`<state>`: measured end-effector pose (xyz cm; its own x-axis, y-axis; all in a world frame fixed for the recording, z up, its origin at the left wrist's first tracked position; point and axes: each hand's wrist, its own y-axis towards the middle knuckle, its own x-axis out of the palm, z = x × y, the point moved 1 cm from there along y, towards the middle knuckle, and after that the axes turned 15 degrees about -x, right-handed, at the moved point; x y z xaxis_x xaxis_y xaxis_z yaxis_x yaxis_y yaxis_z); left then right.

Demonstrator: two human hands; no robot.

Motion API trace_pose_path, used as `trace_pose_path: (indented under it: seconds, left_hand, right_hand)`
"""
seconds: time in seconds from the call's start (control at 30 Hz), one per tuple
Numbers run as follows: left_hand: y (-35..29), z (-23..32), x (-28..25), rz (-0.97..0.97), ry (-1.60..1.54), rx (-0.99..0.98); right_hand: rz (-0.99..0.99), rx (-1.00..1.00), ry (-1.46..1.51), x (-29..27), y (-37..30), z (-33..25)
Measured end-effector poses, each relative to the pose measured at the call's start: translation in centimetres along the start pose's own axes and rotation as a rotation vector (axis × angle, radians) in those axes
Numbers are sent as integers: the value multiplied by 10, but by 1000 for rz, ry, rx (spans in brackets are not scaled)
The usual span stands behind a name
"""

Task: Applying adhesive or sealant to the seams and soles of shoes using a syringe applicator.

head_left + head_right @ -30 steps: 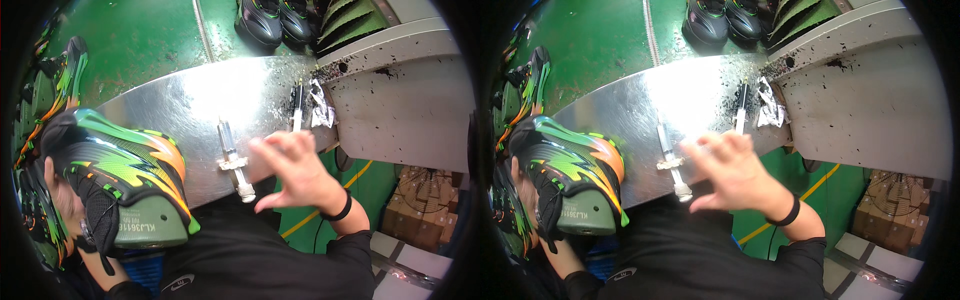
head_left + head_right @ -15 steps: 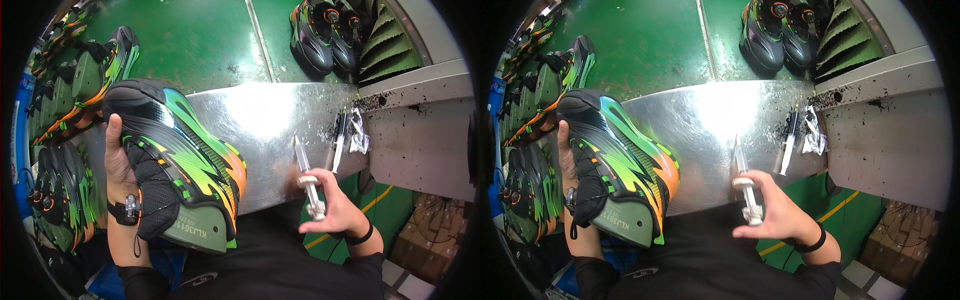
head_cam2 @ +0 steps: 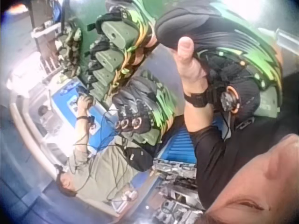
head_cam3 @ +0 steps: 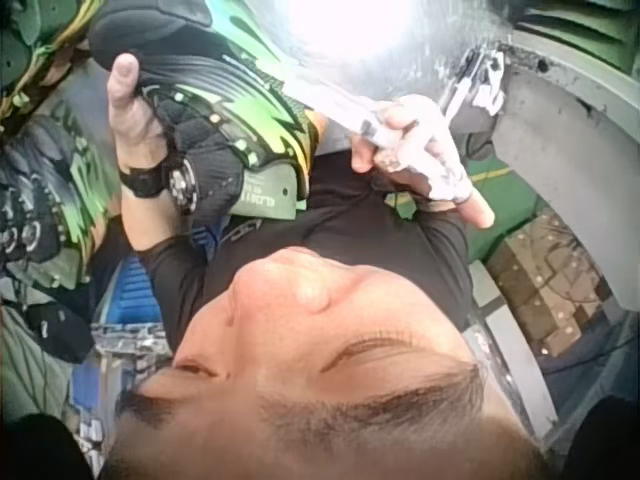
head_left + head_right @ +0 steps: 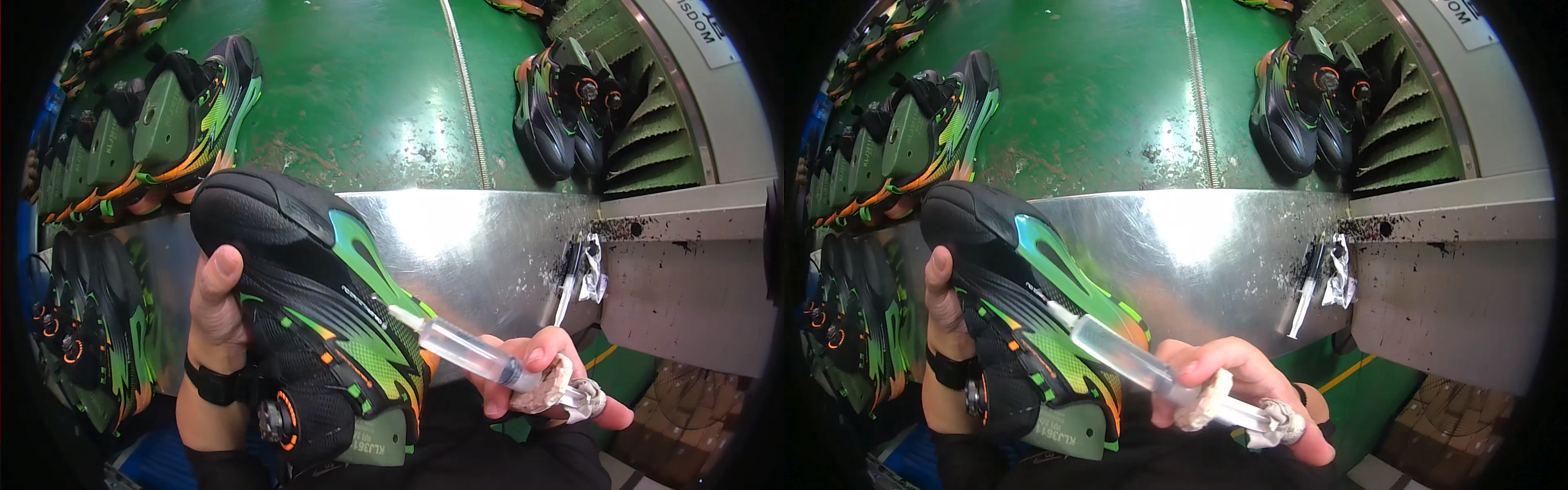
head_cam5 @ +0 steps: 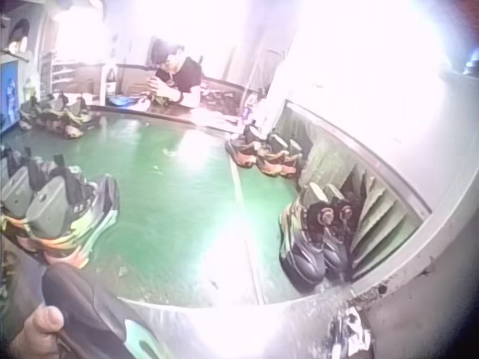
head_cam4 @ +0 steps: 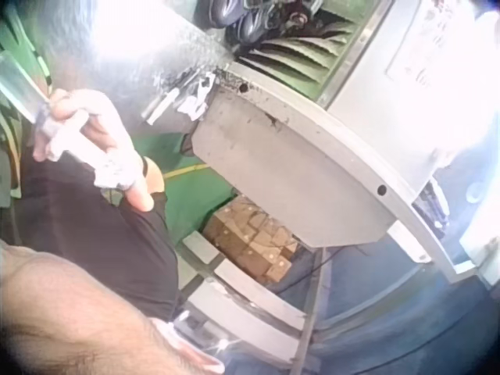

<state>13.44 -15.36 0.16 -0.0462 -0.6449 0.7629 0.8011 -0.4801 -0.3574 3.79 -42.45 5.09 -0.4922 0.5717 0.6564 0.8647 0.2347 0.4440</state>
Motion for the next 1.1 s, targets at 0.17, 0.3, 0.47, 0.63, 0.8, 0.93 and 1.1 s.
trace_pose_path:
  seconds: [0.17,0.3,0.47,0.63,0.8,0.93,1.1]
  left_hand:
    - [-4,4,-4,-2,76,15]
    - [-5,5,-5,-4,126,32]
    - [-8,5,-5,38,141,41]
    - [-10,7,-4,37,77,-36]
    - [-8,7,-4,23,95,-10]
    - [-6,7,-3,18,94,-2]
    - [-4,4,-3,18,88,13]
  right_hand:
    - [41,95,-75,-3,13,9]
    - [38,103,-86,-7,16,10]
    - [31,112,-73,-11,18,15]
    - [-42,41,30,-15,21,22]
    - [-43,37,52,-14,19,22]
    - [-44,7,45,-15,15,21]
    - [-60,21,5,-19,8,15]
